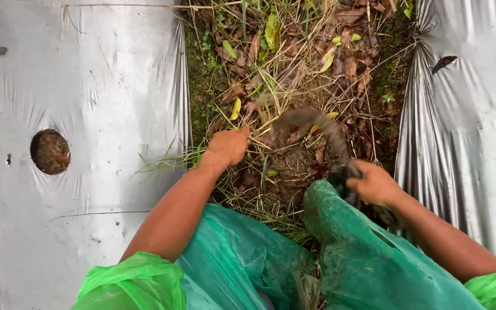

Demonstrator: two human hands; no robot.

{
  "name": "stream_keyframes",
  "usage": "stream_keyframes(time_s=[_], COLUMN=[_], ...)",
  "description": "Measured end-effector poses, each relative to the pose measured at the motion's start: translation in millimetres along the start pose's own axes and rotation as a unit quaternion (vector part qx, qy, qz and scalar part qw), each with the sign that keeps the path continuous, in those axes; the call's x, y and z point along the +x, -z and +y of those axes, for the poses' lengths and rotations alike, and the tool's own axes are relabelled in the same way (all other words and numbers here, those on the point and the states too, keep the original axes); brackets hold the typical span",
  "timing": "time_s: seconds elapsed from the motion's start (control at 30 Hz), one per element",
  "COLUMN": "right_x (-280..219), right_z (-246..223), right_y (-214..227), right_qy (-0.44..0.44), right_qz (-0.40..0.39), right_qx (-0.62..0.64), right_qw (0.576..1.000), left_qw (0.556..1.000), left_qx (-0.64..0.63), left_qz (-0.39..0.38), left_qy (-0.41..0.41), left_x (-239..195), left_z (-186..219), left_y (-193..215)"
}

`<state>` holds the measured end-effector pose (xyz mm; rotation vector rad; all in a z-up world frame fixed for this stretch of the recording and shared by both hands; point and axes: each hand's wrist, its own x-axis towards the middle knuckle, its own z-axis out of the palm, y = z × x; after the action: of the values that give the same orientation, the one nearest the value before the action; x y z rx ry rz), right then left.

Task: Using a sickle to cut and clear weeds and grass from a garden bed lined with plastic mulch.

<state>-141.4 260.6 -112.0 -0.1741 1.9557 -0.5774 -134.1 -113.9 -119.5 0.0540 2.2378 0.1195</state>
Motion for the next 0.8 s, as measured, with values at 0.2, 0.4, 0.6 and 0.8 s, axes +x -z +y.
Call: stream_keyframes(time_s=[0.2,0.4,0.6,0.8], right_x=[3.2,20.9,36.8,50.4], right_z=[-12.1,-7.9,-36.2,-35.3], right_y=[-10.6,23.1,3.1,32.5], right_qy=[0.056,-0.021,0.009,0.039], right_qz=[0.074,-0.06,0.118,0.027], right_qx=[0.098,0.012,0.209,0.072], right_qw=[0.991,0.998,0.971,0.996], left_qw=[0.998,0.998,0.998,0.996], left_qx=[-0.048,-0.051,-0.032,-0.071], left_qz=[0.025,-0.002,-0.021,-0.006], left_qy=[0.016,0.034,0.056,0.054], left_x=[-7.9,-7.7,-7.6,-28.3], left_z=[1.1,-4.5,10.6,-5.3], left_y=[8.3,-22.8,-34.4,-37.2])
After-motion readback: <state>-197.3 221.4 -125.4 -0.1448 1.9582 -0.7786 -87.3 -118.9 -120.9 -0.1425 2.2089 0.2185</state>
